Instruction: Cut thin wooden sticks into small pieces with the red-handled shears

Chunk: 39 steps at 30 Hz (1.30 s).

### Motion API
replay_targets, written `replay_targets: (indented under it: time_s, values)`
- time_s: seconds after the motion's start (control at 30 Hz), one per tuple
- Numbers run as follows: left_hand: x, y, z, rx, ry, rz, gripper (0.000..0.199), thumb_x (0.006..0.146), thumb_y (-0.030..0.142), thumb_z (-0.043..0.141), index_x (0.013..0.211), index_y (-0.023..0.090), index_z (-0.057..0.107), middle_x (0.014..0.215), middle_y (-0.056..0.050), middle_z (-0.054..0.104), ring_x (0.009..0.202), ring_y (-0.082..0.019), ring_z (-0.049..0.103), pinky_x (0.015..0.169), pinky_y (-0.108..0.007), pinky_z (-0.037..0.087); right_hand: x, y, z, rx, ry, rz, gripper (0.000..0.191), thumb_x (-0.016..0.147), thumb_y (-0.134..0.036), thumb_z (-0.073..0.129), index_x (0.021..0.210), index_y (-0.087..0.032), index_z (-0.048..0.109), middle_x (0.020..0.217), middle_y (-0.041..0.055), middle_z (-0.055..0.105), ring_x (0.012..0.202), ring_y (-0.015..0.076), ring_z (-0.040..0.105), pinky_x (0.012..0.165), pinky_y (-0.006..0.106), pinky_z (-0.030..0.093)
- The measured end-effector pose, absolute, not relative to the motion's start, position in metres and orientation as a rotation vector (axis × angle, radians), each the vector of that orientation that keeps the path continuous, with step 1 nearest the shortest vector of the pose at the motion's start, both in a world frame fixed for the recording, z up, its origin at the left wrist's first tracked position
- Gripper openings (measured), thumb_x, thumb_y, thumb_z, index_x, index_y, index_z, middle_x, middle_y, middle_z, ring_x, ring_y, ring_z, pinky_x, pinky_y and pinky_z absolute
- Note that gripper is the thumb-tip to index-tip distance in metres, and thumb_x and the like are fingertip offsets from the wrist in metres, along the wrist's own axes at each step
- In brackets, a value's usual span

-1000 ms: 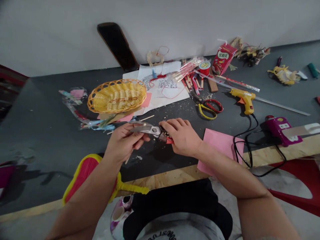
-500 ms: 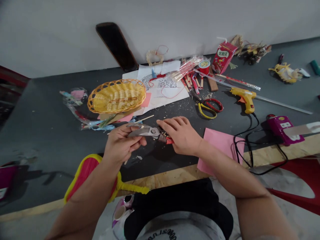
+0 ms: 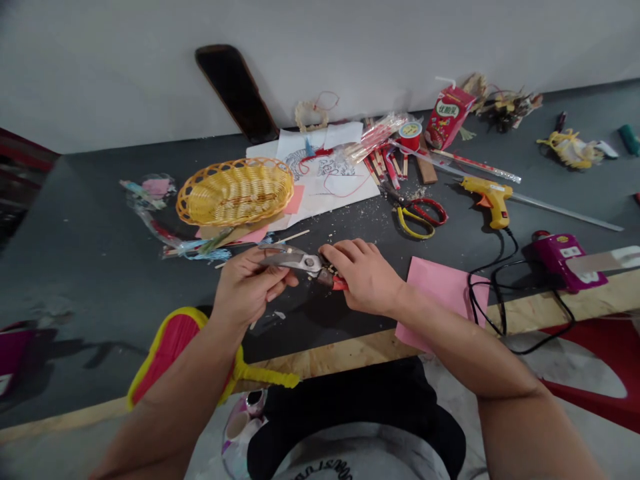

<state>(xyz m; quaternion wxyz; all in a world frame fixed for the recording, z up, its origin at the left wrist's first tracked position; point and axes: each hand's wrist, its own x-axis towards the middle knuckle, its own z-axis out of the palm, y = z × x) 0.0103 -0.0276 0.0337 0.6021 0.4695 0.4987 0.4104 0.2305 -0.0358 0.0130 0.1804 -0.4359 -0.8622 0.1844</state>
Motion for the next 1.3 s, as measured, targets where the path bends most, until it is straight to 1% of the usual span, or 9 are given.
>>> replay_targets:
  time_s: [0.1,0.23,0.43,0.57,0.7,0.93,1.07,1.2,1.3]
  values:
    - [0.013,-0.029,0.036,1.31,1.286,1.006,0.012,0.079,0.027,0.074,0.082,0.016,0.07,0.061,-0.001,0.067,0.039,-0.007,0.048,0.041,-0.019,0.035,0.23,-0.036,0.012,-1.268,-2.407,0.503,0.065,0.075,-0.012,0.053,0.139,-0.015,0.048,0.131,0.0162,0.059,0.115,0.0327,0.051,0.093,0.051,0.047]
    - [0.013,-0.034,0.039,1.564,1.46,1.045,0.011,0.083,0.024,0.071,0.073,0.019,0.07,0.051,0.003,0.061,0.045,-0.008,0.054,0.049,-0.019,0.039,0.23,-0.035,0.01,-1.273,-2.393,0.452,0.071,0.076,-0.01,0.051,0.146,-0.017,0.041,0.136,0.016,0.057,0.12,0.0326,0.049,0.094,0.05,0.046]
    - [0.008,-0.033,0.035,1.265,1.309,1.004,0.01,0.076,0.026,0.075,0.078,0.016,0.072,0.056,-0.001,0.066,0.036,-0.006,0.042,0.038,-0.019,0.028,0.234,-0.032,0.011,-1.157,-2.453,0.468,0.073,0.077,-0.01,0.052,0.148,-0.017,0.039,0.138,0.0163,0.057,0.122,0.0318,0.048,0.102,0.052,0.042]
    - [0.006,-0.027,0.038,0.953,1.081,0.877,0.026,0.066,0.031,0.083,0.074,0.015,0.064,0.046,-0.001,0.061,0.032,-0.004,0.035,0.035,-0.016,0.017,0.238,-0.03,0.01,-1.074,-2.453,0.483,0.071,0.079,-0.01,0.051,0.149,-0.018,0.039,0.14,0.016,0.055,0.123,0.032,0.049,0.103,0.054,0.042]
    - [0.008,-0.025,0.046,0.885,1.009,0.825,0.037,0.061,0.035,0.088,0.069,0.015,0.057,0.046,-0.002,0.062,0.031,-0.003,0.032,0.034,-0.015,0.016,0.239,-0.029,0.006,-0.989,-2.434,0.496,0.066,0.081,-0.01,0.051,0.146,-0.014,0.041,0.136,0.0168,0.057,0.12,0.0313,0.05,0.102,0.052,0.045]
    - [0.01,-0.025,0.048,0.864,1.071,0.804,0.031,0.062,0.03,0.085,0.078,0.013,0.064,0.044,-0.001,0.061,0.03,-0.002,0.03,0.035,-0.016,0.013,0.234,-0.033,0.007,-1.082,-2.421,0.544,0.065,0.076,-0.01,0.054,0.14,-0.015,0.046,0.132,0.0162,0.059,0.113,0.0316,0.053,0.095,0.051,0.049]
    - [0.012,-0.024,0.04,0.927,1.116,0.864,0.026,0.066,0.029,0.082,0.078,0.014,0.066,0.047,-0.001,0.062,0.032,-0.003,0.033,0.034,-0.017,0.018,0.233,-0.034,0.01,-1.158,-2.42,0.575,0.066,0.074,-0.011,0.054,0.14,-0.016,0.047,0.13,0.0156,0.059,0.113,0.032,0.053,0.095,0.051,0.049]
    - [0.013,-0.027,0.035,1.175,1.235,1.007,0.018,0.076,0.03,0.078,0.083,0.016,0.07,0.063,-0.002,0.07,0.039,-0.006,0.049,0.038,-0.019,0.033,0.233,-0.032,0.01,-1.211,-2.396,0.521,0.068,0.074,-0.012,0.055,0.141,-0.016,0.046,0.131,0.0156,0.059,0.116,0.0324,0.052,0.096,0.051,0.047]
    - [0.013,-0.032,0.037,1.374,1.368,1.058,0.014,0.081,0.028,0.075,0.075,0.017,0.069,0.06,0.0,0.068,0.043,-0.008,0.054,0.044,-0.019,0.04,0.233,-0.032,0.011,-1.231,-2.401,0.471,0.071,0.075,-0.011,0.053,0.145,-0.015,0.043,0.134,0.0161,0.058,0.119,0.0325,0.05,0.096,0.051,0.046]
